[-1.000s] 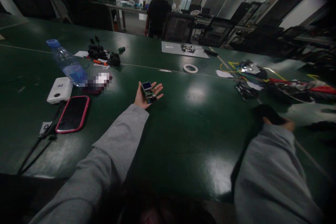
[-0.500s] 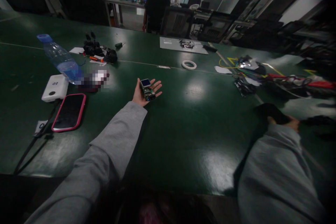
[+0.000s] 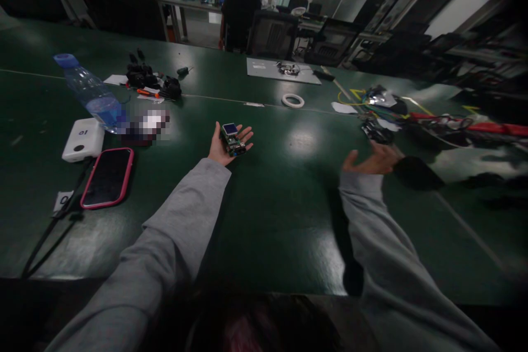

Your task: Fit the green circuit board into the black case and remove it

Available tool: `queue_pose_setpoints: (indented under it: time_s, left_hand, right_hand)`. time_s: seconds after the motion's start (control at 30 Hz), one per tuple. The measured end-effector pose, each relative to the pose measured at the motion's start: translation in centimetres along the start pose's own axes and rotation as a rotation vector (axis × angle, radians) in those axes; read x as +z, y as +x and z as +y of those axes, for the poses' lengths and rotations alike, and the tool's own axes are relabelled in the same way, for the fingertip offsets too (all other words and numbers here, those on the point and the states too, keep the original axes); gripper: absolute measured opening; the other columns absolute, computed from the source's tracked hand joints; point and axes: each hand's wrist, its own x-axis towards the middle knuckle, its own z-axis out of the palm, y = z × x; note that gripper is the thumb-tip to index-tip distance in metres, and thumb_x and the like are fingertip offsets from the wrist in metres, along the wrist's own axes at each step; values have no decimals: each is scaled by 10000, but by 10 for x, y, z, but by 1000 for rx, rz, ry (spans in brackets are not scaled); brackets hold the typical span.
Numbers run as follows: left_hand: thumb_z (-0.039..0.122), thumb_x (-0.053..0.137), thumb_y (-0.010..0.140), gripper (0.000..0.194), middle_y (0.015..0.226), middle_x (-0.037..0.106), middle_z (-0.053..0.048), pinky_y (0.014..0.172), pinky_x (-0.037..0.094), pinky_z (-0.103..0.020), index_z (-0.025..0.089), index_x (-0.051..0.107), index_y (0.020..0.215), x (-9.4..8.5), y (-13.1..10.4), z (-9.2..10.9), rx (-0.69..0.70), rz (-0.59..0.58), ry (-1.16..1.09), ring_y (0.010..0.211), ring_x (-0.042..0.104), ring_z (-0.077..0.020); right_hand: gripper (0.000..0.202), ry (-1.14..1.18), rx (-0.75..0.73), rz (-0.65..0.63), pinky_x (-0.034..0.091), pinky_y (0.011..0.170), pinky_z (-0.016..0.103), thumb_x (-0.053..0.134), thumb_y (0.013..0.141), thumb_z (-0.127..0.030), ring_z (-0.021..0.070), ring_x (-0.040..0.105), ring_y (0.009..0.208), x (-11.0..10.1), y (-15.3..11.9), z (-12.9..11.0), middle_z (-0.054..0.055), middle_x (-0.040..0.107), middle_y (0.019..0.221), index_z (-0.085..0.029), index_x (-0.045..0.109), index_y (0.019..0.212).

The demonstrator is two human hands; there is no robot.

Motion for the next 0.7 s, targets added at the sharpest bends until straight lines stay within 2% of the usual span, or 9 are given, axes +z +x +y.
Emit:
queue_pose_setpoints:
  time_s: [0.1,0.13,0.17,0.23,0.3,0.37,0.5,0.6,0.7]
  left_hand:
    - [726,357,857,774,1336,590,-170,1041,413,-505,159,453,1376,-2,2,-1,-1,1,35,1242,562,-300]
    - [731,339,859,775,1335,590,-171,1039,415,-505,157,463,1364,-2,2,-1,2,-4,49,1240,564,-304]
    - [735,318,861,779,1336,588,-174,1040,415,-507,152,471,1355,-2,3,-2,0,-10,62,1241,563,-308]
    - [736,287,867,794,1339,582,-185,1050,405,-510,134,473,1351,-2,2,-2,-14,-26,78,1252,554,-313]
    - [730,283,871,800,1335,583,-193,1062,396,-506,122,472,1355,-1,1,-2,-30,-32,81,1263,544,-313]
    - [723,293,872,795,1317,596,-195,1060,404,-489,115,491,1346,-1,-1,-1,-38,-37,77,1261,544,-315]
    - [721,253,877,804,1268,627,-193,1014,447,-488,110,527,1322,0,-4,3,-83,-104,77,1224,568,-327]
    - [736,261,866,815,1263,626,-191,995,451,-491,121,508,1341,5,-8,3,-112,-161,83,1205,574,-326]
    - [753,326,837,814,1312,591,-185,1015,422,-495,154,483,1366,10,-13,0,-123,-192,98,1233,546,-334]
  right_hand:
    - [400,330,-426,-318,391,1028,505,434,883,-393,270,547,1179,35,-43,-86,130,602,1189,-185,646,1151]
    - [360,437,-568,-428,414,1023,473,436,882,-364,247,558,1182,45,-58,-115,82,611,1200,-226,656,1133]
    - [352,504,-651,-503,406,1053,449,439,890,-337,231,531,1233,53,-72,-141,45,596,1251,-256,644,1163]
    - [379,567,-724,-557,359,1119,428,428,917,-314,212,454,1324,65,-92,-182,11,536,1354,-277,598,1253]
    - [416,547,-722,-562,314,1160,432,434,943,-354,217,386,1377,73,-99,-203,15,468,1426,-257,540,1334]
    - [477,494,-697,-562,299,1172,439,464,950,-429,234,350,1397,78,-95,-206,34,417,1466,-229,497,1382]
    - [626,483,-590,-531,346,1143,448,541,909,-519,262,351,1384,83,-74,-186,97,356,1498,-183,427,1424]
    - [655,567,-440,-488,400,1097,465,597,860,-529,267,423,1315,87,-65,-172,154,434,1409,-163,435,1379]
    - [645,683,-249,-459,458,1038,433,616,840,-495,242,506,1208,93,-66,-163,179,496,1288,-134,424,1338]
